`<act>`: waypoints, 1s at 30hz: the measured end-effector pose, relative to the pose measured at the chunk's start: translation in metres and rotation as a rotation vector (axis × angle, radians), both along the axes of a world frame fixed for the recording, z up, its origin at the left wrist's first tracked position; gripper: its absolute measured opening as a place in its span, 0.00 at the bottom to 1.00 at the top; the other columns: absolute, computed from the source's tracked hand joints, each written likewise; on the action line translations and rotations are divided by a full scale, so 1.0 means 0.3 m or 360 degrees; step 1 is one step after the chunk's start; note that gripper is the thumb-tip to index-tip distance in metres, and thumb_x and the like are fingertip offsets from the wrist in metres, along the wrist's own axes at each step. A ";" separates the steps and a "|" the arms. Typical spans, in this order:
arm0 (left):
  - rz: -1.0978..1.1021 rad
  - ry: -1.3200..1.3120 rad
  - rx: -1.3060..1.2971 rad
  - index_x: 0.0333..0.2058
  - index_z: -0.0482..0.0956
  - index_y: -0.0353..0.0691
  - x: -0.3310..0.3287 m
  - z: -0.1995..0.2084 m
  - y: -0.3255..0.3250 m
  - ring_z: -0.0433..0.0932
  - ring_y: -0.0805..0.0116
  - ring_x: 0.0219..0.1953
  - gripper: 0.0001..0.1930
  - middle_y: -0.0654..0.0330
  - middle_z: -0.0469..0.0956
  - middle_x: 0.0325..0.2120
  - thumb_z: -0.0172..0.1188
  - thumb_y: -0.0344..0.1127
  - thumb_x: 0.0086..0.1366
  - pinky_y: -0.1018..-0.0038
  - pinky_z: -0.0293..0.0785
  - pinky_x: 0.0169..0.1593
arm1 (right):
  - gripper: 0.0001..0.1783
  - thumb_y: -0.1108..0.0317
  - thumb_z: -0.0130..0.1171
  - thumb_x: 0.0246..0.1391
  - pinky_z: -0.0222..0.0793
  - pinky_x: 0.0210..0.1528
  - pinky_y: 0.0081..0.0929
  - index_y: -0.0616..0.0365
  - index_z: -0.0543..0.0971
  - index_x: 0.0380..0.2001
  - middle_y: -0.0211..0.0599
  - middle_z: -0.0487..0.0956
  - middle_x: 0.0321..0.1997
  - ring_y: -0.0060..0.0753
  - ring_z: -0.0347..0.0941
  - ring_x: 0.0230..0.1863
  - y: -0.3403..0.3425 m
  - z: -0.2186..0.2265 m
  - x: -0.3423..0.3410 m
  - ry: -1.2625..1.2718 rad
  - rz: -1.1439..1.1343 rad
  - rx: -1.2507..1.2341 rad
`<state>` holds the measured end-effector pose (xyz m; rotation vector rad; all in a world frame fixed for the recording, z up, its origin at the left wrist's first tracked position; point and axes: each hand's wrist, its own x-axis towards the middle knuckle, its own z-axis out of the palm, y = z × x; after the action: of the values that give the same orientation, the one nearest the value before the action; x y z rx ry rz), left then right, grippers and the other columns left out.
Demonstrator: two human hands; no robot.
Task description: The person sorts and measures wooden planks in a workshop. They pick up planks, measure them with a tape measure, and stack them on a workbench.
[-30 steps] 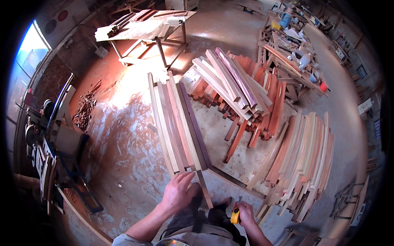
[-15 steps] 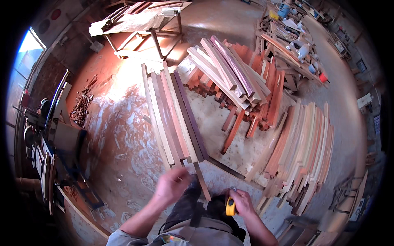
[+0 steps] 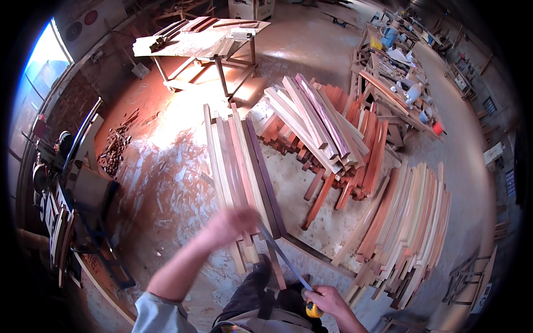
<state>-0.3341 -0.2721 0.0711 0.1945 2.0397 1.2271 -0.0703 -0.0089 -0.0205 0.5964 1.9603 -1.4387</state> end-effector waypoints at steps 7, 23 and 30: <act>0.1028 0.0867 -0.0269 0.58 0.69 0.33 -0.263 -0.095 -0.142 0.81 0.65 0.38 0.25 0.55 0.82 0.41 0.59 0.40 0.67 0.70 0.78 0.43 | 0.17 0.57 0.56 0.58 0.73 0.32 0.22 0.60 0.85 0.29 0.31 0.84 0.26 0.21 0.78 0.27 -0.046 -0.002 -0.009 -0.0273 0.0097 0.0025; 0.0091 0.1524 -0.0511 0.51 0.73 0.30 0.167 -0.303 -0.060 0.65 0.45 0.61 0.26 0.47 0.70 0.54 0.62 0.33 0.51 0.52 0.59 0.64 | 0.19 0.58 0.54 0.55 0.69 0.35 0.26 0.66 0.83 0.28 0.33 0.80 0.25 0.24 0.74 0.29 -0.340 -0.084 -0.372 0.0012 -0.0028 -0.0067; 0.0097 0.1514 -0.0544 0.48 0.75 0.30 0.156 -0.305 -0.045 0.65 0.46 0.61 0.25 0.47 0.70 0.54 0.61 0.32 0.50 0.53 0.59 0.65 | 0.21 0.56 0.51 0.58 0.70 0.41 0.36 0.66 0.82 0.32 0.52 0.82 0.30 0.48 0.79 0.36 -0.354 -0.035 -0.372 0.0014 0.0057 0.0037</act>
<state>-0.2874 -0.2857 -0.0205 0.6478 3.0422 0.8523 -0.1821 -0.1152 -0.0309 0.5634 1.9871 -1.4012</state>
